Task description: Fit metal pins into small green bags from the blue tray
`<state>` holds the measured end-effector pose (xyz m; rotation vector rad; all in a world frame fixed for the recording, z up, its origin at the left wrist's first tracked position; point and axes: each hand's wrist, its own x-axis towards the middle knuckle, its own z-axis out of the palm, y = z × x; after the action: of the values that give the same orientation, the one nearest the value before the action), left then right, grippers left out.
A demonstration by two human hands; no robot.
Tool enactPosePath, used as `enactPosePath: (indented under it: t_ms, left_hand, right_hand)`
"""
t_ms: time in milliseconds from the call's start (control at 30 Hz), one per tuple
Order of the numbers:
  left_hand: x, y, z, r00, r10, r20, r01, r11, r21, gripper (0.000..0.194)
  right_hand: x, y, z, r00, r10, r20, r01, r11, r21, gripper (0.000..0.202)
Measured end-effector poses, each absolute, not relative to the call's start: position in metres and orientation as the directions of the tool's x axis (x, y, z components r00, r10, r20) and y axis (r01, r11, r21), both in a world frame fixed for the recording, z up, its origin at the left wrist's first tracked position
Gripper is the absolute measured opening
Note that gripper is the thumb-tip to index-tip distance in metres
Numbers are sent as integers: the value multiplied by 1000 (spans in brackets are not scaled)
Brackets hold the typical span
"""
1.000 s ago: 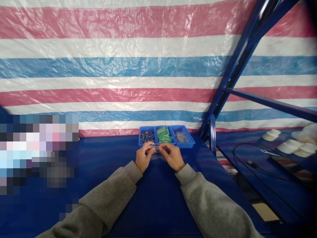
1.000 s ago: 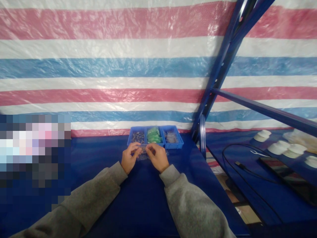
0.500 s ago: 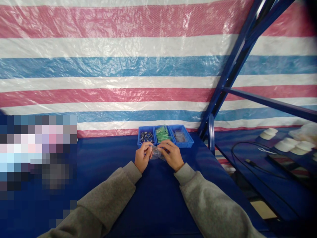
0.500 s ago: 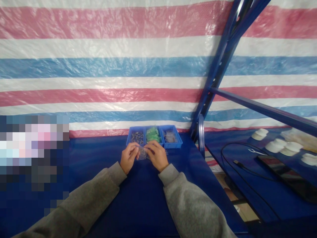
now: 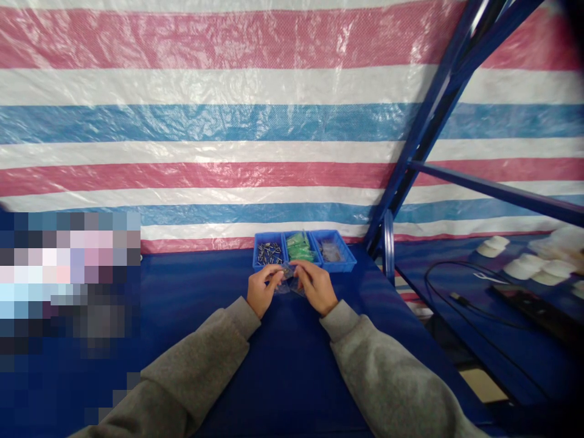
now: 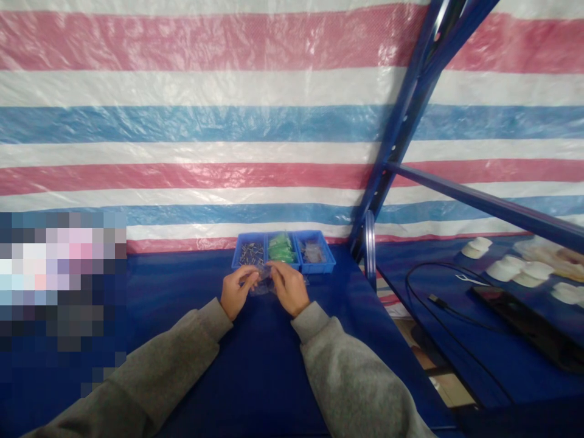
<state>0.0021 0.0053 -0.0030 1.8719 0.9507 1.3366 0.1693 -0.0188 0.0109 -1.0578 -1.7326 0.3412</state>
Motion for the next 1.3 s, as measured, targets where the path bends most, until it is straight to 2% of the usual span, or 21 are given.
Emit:
enactPosePath:
  t_ms: [133,333,500,733,867,1067,1300]
  left_hand:
    - [3,7,-5,200,870,451,81,-473,877,25]
    - [4,5,-3,229,877,421,7,-434,901,31]
    - [2,2,2,240,852,465,89,-496,864,27]
    - [2,5,7,217,735,642,308,-676,670,19]
    - [1,6,5,229,734,639,307,-677,668,16]
    - [0,4,3,149,754,640,392,-639,661,15]
    - [-1,3,3,176,691,701,373,-706,602,13]
  right_hand:
    - [171,-19,10,-119,754,646,444,622,-645,32]
    - [170,-17,7,-121,732,671,456,641,-617,21]
    - [169,-16,9,-64,735,675,481,615,-625,16]
    - [170,-18,9,6,812,583,428,525,-736,19]
    - [169,-18,7,-29,863,505,389,475,-789,19]
    - [170,-17,11,-98,815,571,462,545,-699,16]
    - [169,-18,15,-117,775,621,461,597,-657,16]
